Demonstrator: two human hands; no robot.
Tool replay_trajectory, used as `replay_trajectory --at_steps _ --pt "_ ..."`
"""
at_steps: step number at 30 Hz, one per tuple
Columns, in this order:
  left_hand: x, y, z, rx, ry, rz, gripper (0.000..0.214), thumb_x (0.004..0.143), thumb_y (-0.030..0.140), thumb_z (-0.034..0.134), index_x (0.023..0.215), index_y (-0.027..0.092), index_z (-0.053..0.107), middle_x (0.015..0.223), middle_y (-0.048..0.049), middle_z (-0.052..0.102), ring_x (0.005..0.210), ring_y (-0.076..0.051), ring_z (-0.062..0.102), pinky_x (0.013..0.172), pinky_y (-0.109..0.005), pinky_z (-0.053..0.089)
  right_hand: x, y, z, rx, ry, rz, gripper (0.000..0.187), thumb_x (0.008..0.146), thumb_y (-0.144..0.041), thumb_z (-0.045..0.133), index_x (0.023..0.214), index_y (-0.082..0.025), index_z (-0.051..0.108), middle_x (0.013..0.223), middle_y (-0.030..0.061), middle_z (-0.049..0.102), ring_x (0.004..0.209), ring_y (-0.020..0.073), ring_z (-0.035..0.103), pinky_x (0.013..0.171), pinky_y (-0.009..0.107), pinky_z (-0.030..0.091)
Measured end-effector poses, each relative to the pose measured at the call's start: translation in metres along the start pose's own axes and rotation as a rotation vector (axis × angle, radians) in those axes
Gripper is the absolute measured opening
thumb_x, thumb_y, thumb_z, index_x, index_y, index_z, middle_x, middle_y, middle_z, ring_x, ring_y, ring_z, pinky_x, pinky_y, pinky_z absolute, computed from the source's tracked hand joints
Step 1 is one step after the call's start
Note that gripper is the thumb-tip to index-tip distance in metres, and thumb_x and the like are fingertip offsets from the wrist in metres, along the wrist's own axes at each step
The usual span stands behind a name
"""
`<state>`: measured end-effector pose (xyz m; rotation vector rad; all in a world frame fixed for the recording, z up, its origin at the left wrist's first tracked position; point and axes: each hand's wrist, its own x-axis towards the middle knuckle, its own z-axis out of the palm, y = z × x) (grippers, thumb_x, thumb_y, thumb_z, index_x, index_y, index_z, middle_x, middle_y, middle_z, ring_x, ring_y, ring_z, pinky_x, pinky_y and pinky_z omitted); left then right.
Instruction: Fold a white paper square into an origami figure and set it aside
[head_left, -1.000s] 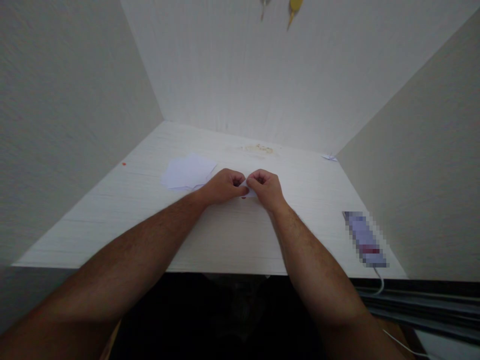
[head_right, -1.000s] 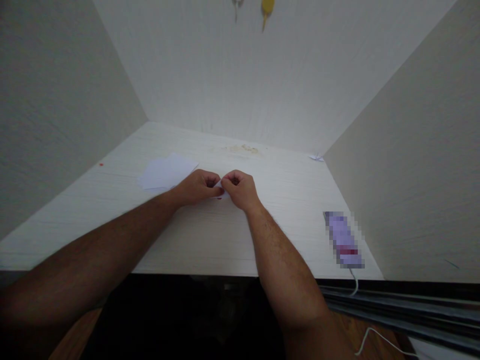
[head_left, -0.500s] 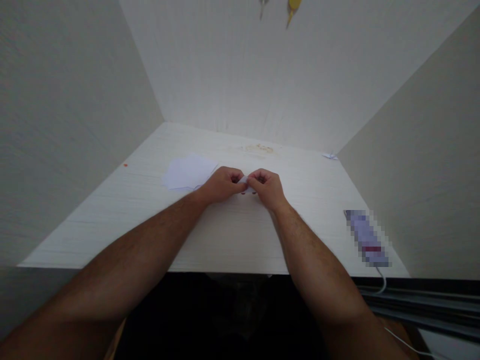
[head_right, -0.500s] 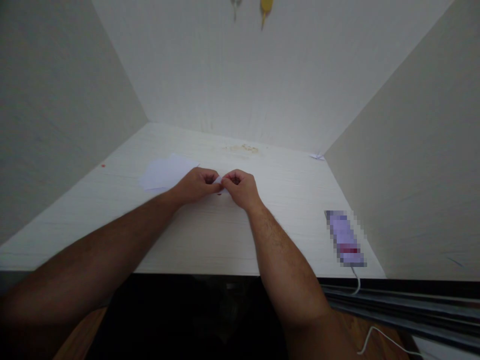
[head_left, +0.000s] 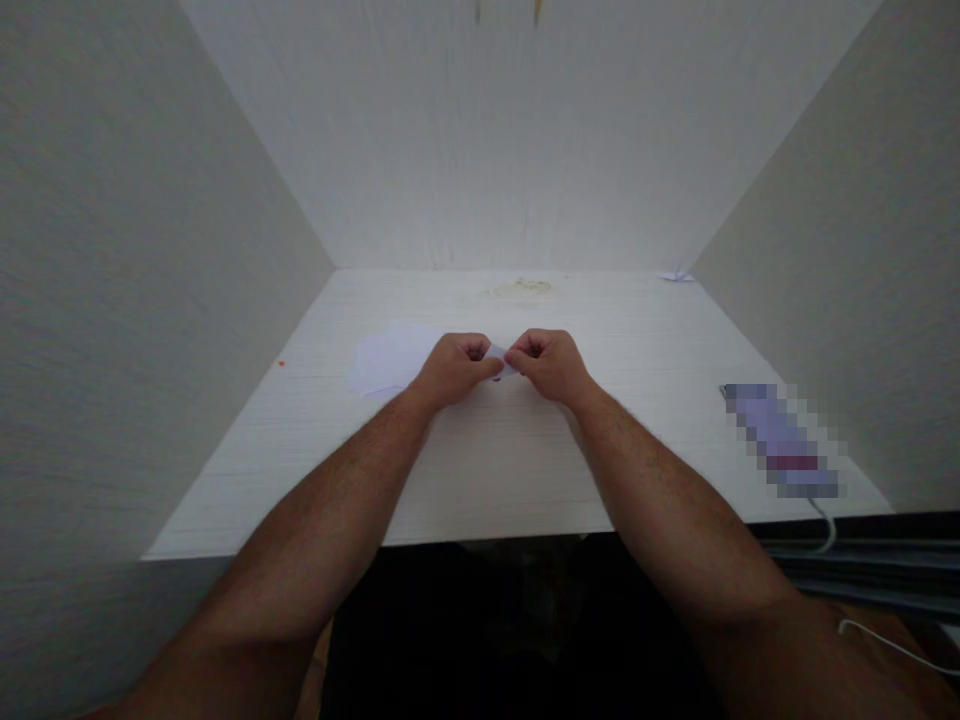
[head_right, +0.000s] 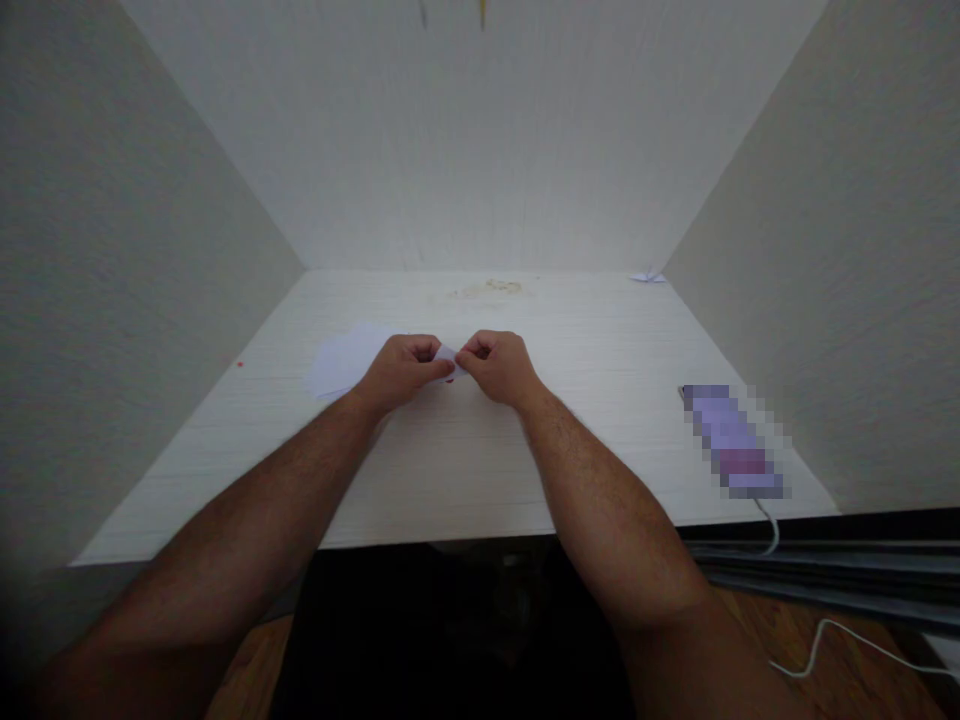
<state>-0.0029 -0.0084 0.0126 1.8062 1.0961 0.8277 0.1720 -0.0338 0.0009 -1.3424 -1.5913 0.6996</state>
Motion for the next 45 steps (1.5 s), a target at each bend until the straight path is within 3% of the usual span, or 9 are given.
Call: replay_trajectory --at_steps 8,12,25,30,37,41,45 --pt "0.0034 -0.0051 -0.0065 -0.122 0.067 -0.048 0.009 0.066 0.023 0.068 0.067 0.016 0.064 0.065 -0.0005 0.067 0.058 -0.01 0.057 0.055 -0.023 0.042 0.0022 0.0019 -0.0043 0.075 -0.034 0.057 0.016 0.074 -0.029 0.067 0.065 -0.016 0.067 0.055 0.0 0.062 0.05 0.0099 0.052 0.051 0.023 0.039" --pt "0.0035 -0.0038 -0.0082 -0.133 0.06 -0.057 0.01 0.065 0.024 0.069 0.065 0.016 0.062 0.063 -0.0004 0.066 0.056 -0.01 0.056 0.052 -0.023 0.04 0.0024 0.0012 -0.0065 0.018 0.005 0.042 0.017 0.075 -0.028 0.068 0.063 -0.016 0.066 0.053 0.0007 0.062 0.049 0.0101 0.053 0.05 0.024 0.039" --pt "0.0044 -0.0051 -0.0095 -0.121 0.107 -0.076 0.011 0.065 0.024 0.068 0.063 0.017 0.059 0.061 0.0 0.065 0.053 -0.009 0.054 0.051 -0.022 0.039 0.0041 0.0016 -0.0049 0.163 -0.049 0.13 0.016 0.078 -0.025 0.067 0.066 -0.015 0.065 0.06 0.0035 0.068 0.05 0.0105 0.06 0.05 0.023 0.047" --pt "0.0038 -0.0047 -0.0092 -0.143 0.108 -0.068 0.011 0.066 0.024 0.069 0.063 0.017 0.061 0.06 0.0004 0.065 0.051 -0.009 0.052 0.049 -0.021 0.037 0.0034 -0.0005 -0.0043 0.127 -0.011 0.129 0.019 0.077 -0.027 0.068 0.063 -0.015 0.064 0.054 0.0023 0.064 0.047 0.0102 0.057 0.048 0.023 0.044" --pt "0.0038 -0.0057 -0.0074 -0.23 0.138 -0.089 0.014 0.065 0.023 0.069 0.06 0.018 0.058 0.056 0.0011 0.062 0.048 -0.008 0.047 0.047 -0.022 0.035 0.0051 -0.001 -0.0023 0.442 0.079 0.215 0.014 0.076 -0.027 0.067 0.07 -0.015 0.066 0.059 0.0012 0.066 0.048 0.0089 0.056 0.046 0.021 0.044" --pt "0.0047 -0.0071 -0.0061 -0.265 0.125 -0.094 0.016 0.065 0.024 0.07 0.059 0.018 0.056 0.057 0.0009 0.062 0.049 -0.009 0.049 0.048 -0.023 0.037 0.0054 0.001 -0.0023 0.515 0.023 0.239 0.025 0.08 -0.039 0.065 0.071 -0.015 0.067 0.063 0.0043 0.068 0.049 0.0103 0.058 0.045 0.022 0.044" --pt "0.005 -0.0085 -0.0057 -0.264 0.126 -0.077 0.015 0.065 0.024 0.071 0.061 0.018 0.058 0.058 0.0007 0.063 0.05 -0.009 0.05 0.049 -0.023 0.037 0.0031 0.001 -0.0021 0.404 -0.024 0.179 0.022 0.075 -0.035 0.069 0.066 -0.015 0.065 0.062 0.0042 0.068 0.05 0.0098 0.057 0.047 0.021 0.045"
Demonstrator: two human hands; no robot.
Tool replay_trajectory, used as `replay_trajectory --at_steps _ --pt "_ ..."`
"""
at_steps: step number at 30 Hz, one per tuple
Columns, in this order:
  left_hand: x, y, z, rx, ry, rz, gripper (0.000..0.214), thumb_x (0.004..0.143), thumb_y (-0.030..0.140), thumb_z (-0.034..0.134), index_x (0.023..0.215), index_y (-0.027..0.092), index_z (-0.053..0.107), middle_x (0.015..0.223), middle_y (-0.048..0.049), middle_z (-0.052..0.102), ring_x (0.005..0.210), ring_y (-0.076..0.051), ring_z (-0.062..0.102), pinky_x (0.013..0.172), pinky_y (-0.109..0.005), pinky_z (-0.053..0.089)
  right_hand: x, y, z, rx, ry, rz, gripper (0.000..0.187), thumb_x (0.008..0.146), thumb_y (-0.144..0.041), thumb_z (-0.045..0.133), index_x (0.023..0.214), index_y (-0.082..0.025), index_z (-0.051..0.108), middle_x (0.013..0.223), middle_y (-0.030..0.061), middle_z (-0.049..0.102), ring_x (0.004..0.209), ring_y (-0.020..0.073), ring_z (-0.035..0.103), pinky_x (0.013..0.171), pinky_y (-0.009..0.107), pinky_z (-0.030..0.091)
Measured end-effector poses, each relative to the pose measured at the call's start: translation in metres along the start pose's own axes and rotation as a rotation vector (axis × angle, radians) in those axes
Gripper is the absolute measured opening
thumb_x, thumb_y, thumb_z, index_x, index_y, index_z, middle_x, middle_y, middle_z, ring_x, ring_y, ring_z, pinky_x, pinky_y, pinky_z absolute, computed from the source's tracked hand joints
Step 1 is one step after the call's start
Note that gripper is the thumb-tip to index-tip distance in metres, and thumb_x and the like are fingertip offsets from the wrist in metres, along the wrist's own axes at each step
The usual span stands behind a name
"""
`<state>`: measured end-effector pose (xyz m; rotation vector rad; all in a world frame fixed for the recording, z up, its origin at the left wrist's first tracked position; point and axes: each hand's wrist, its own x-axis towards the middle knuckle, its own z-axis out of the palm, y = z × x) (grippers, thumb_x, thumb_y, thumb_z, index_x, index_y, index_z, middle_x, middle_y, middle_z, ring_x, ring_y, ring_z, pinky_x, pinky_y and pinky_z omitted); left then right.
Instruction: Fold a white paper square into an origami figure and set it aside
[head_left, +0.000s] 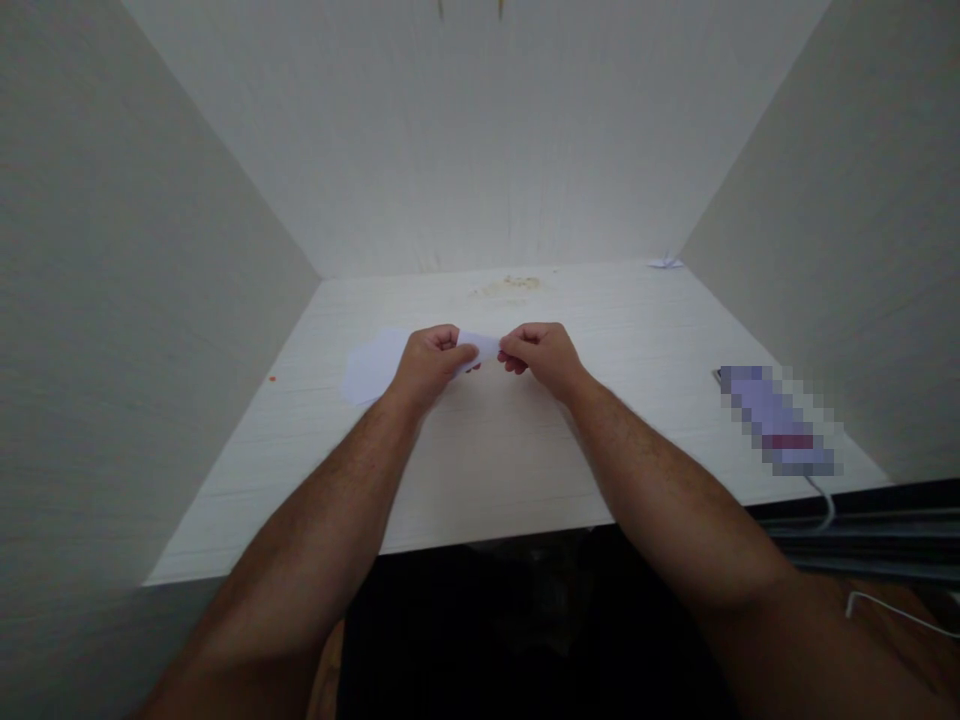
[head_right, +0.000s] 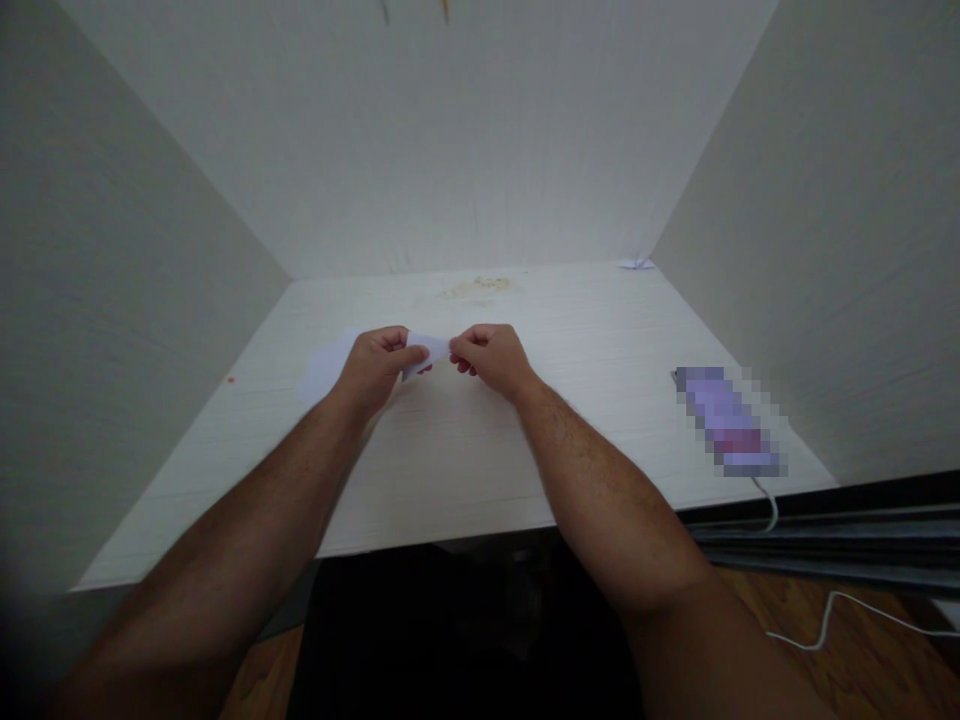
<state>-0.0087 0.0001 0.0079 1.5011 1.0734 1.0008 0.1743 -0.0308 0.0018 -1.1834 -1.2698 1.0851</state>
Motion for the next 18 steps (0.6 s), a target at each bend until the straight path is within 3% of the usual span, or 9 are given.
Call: replay_trajectory --at_steps 4,12,18 --pt "-0.0005 0.0003 0.0001 -0.006 -0.002 0.007 0.015 0.066 0.025 0.071 0.061 0.018 0.058 0.058 0.0006 0.063 0.049 -0.008 0.048 0.048 -0.022 0.035 -0.0015 -0.0017 0.0003 -0.094 0.037 -0.075 0.019 0.073 -0.031 0.067 0.062 -0.015 0.063 0.057 0.0017 0.065 0.049 0.0085 0.055 0.049 0.021 0.045" --pt "-0.0034 0.0013 0.0061 -0.038 -0.099 0.032 0.014 0.065 0.024 0.073 0.065 0.016 0.062 0.063 0.0001 0.066 0.056 -0.01 0.056 0.055 -0.024 0.04 -0.0033 -0.0011 0.0061 -0.142 -0.023 -0.156 0.014 0.073 -0.029 0.066 0.07 -0.016 0.065 0.056 -0.0013 0.061 0.051 0.0095 0.054 0.05 0.022 0.041" --pt "-0.0008 -0.0035 0.0079 -0.097 -0.043 0.094 0.016 0.064 0.023 0.077 0.076 0.017 0.07 0.068 0.0007 0.067 0.061 -0.01 0.057 0.061 -0.024 0.043 -0.0049 0.0033 0.0086 -0.259 0.043 -0.277 0.016 0.075 -0.029 0.065 0.067 -0.016 0.064 0.058 -0.0022 0.059 0.054 0.0084 0.047 0.053 0.022 0.036"
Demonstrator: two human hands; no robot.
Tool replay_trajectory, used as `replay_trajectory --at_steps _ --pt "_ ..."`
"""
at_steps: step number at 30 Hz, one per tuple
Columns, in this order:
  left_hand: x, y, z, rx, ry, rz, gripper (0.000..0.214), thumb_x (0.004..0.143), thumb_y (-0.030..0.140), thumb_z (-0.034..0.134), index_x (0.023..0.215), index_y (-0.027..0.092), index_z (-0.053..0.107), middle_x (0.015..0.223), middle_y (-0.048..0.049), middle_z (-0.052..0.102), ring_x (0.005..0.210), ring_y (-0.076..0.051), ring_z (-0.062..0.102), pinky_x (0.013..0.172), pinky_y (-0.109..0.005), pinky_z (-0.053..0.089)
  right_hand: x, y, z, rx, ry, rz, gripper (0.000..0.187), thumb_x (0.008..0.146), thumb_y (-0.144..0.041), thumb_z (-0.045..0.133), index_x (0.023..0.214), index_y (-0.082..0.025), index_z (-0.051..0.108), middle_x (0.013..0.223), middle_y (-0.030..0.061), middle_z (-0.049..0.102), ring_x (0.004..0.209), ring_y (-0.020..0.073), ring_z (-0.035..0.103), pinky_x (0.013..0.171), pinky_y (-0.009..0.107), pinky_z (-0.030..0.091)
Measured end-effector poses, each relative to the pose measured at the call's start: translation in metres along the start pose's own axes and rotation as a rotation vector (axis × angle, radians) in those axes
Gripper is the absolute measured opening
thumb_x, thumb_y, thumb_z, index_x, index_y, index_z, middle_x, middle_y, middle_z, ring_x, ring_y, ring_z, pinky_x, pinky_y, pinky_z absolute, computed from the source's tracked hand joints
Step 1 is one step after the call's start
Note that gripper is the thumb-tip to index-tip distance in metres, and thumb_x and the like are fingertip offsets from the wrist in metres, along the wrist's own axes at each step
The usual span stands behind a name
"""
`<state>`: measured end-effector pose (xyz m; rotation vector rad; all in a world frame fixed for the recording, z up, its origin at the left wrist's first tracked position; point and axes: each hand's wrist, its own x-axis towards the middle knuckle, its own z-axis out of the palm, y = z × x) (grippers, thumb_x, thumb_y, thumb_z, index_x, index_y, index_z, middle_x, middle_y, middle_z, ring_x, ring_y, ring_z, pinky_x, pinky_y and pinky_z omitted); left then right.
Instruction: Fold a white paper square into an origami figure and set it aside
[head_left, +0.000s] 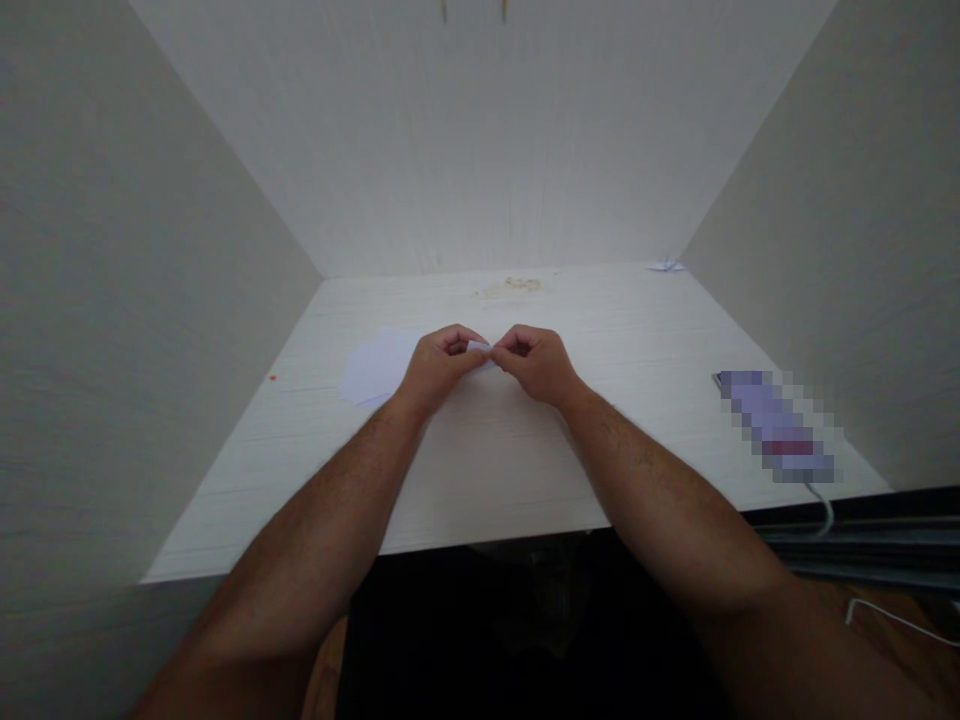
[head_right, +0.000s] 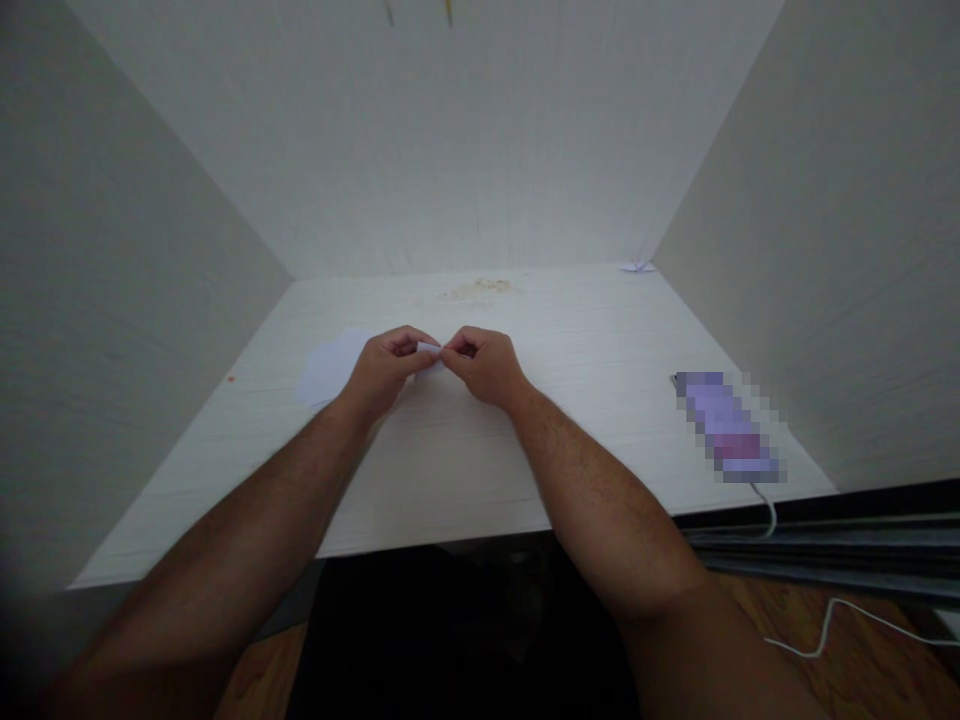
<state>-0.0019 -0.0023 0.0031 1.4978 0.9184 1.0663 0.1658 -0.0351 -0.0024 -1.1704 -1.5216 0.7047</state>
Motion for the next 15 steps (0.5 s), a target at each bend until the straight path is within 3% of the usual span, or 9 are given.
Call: replay_trajectory --at_steps 6,15 --pt "0.0016 -0.0021 -0.0002 -0.001 0.08 -0.009 0.012 0.062 0.025 0.079 0.067 0.017 0.072 0.064 -0.001 0.067 0.058 -0.011 0.056 0.062 -0.027 0.044 -0.0014 0.0016 0.0006 -0.046 -0.009 -0.028 0.017 0.076 -0.03 0.065 0.066 -0.016 0.063 0.056 -0.0035 0.056 0.054 0.0083 0.044 0.054 0.023 0.034" --pt "0.0024 0.0001 0.0 -0.005 0.052 -0.067 0.012 0.062 0.026 0.075 0.069 0.017 0.075 0.069 -0.0032 0.071 0.064 -0.014 0.06 0.071 -0.031 0.048 0.0007 0.0017 -0.0028 -0.076 0.01 -0.032 0.014 0.074 -0.026 0.063 0.063 -0.016 0.061 0.055 -0.004 0.055 0.053 0.0081 0.043 0.053 0.022 0.033"
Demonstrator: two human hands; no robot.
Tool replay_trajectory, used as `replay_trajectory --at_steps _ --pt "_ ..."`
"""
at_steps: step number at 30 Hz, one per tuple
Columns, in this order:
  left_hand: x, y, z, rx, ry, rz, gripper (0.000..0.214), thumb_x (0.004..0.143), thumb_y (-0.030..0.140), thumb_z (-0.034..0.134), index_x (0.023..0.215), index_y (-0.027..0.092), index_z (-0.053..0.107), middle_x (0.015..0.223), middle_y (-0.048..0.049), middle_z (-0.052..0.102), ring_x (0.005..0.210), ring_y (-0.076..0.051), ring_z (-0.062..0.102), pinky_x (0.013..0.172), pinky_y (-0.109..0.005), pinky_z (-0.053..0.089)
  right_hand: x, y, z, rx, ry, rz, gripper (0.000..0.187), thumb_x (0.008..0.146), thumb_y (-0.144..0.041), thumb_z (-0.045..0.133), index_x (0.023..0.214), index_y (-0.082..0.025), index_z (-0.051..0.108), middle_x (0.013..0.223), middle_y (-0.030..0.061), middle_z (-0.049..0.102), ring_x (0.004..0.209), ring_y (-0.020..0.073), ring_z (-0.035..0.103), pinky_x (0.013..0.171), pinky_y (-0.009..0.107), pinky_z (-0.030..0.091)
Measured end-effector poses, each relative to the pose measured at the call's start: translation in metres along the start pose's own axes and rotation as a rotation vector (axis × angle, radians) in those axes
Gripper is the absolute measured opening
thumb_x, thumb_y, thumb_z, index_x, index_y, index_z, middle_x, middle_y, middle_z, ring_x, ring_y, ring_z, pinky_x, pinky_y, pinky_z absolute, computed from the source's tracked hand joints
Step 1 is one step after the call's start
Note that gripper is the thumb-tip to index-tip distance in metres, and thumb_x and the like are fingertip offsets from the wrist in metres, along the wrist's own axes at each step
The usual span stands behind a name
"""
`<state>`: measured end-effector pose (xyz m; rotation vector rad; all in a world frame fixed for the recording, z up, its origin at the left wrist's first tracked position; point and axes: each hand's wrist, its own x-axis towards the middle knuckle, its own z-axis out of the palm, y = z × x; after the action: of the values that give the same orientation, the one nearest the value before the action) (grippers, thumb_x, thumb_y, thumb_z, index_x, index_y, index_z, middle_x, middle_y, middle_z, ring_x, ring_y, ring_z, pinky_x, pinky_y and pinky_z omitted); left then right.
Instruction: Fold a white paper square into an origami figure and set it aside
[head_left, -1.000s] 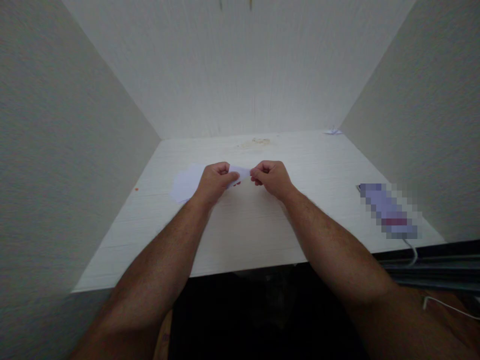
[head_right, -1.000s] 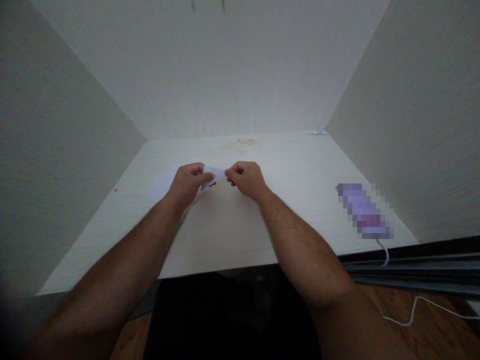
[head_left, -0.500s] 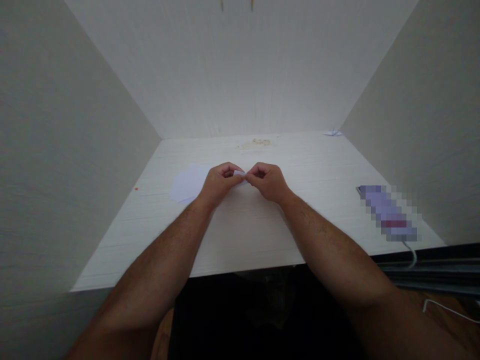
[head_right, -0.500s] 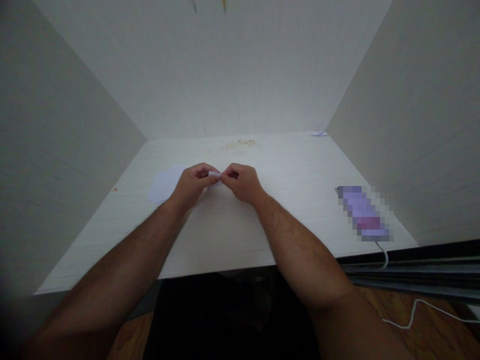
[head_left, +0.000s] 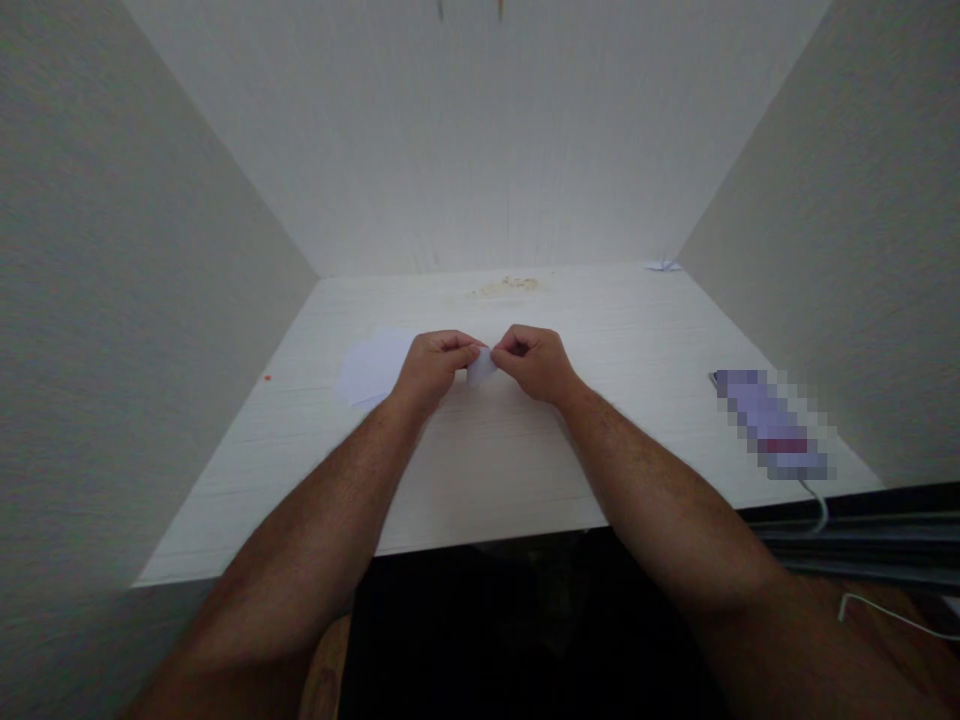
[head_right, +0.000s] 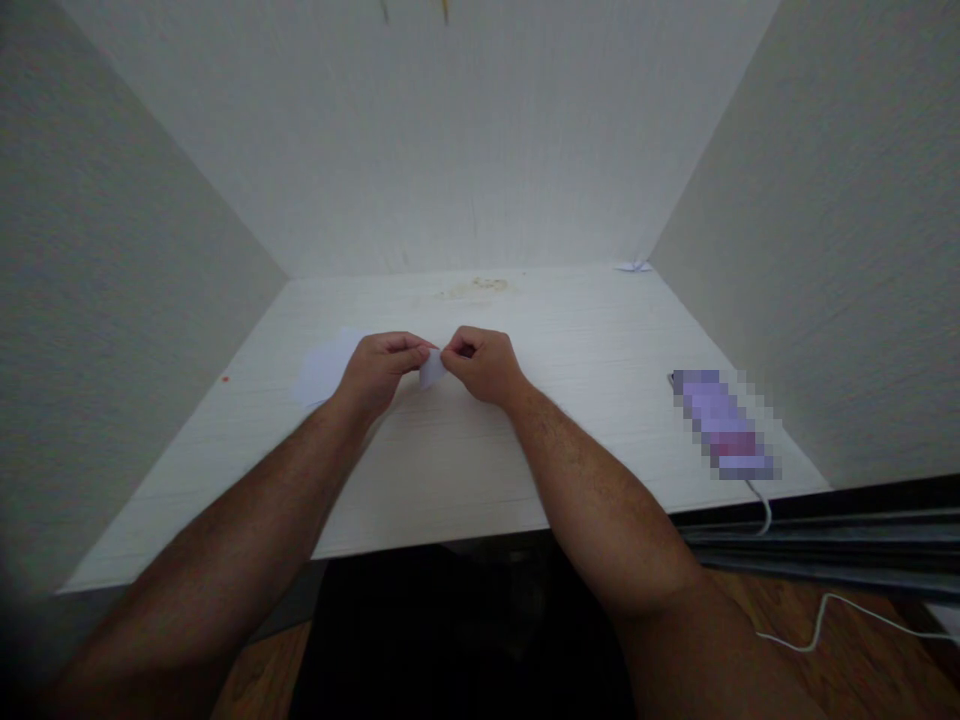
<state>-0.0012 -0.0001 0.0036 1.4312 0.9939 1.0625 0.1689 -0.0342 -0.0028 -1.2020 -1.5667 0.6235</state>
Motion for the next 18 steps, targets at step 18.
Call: replay_trajectory --at_steps 18 --pt "0.0018 0.0067 0.0003 -0.394 0.157 -0.139 0.019 0.062 0.026 0.076 0.076 0.017 0.067 0.07 -0.0002 0.062 0.063 -0.012 0.057 0.059 -0.026 0.045 0.0067 0.0006 -0.0008 0.438 -0.102 0.223 0.032 0.061 -0.034 0.081 0.083 -0.016 0.067 0.068 0.0008 0.069 0.059 0.0117 0.062 0.052 0.024 0.05"
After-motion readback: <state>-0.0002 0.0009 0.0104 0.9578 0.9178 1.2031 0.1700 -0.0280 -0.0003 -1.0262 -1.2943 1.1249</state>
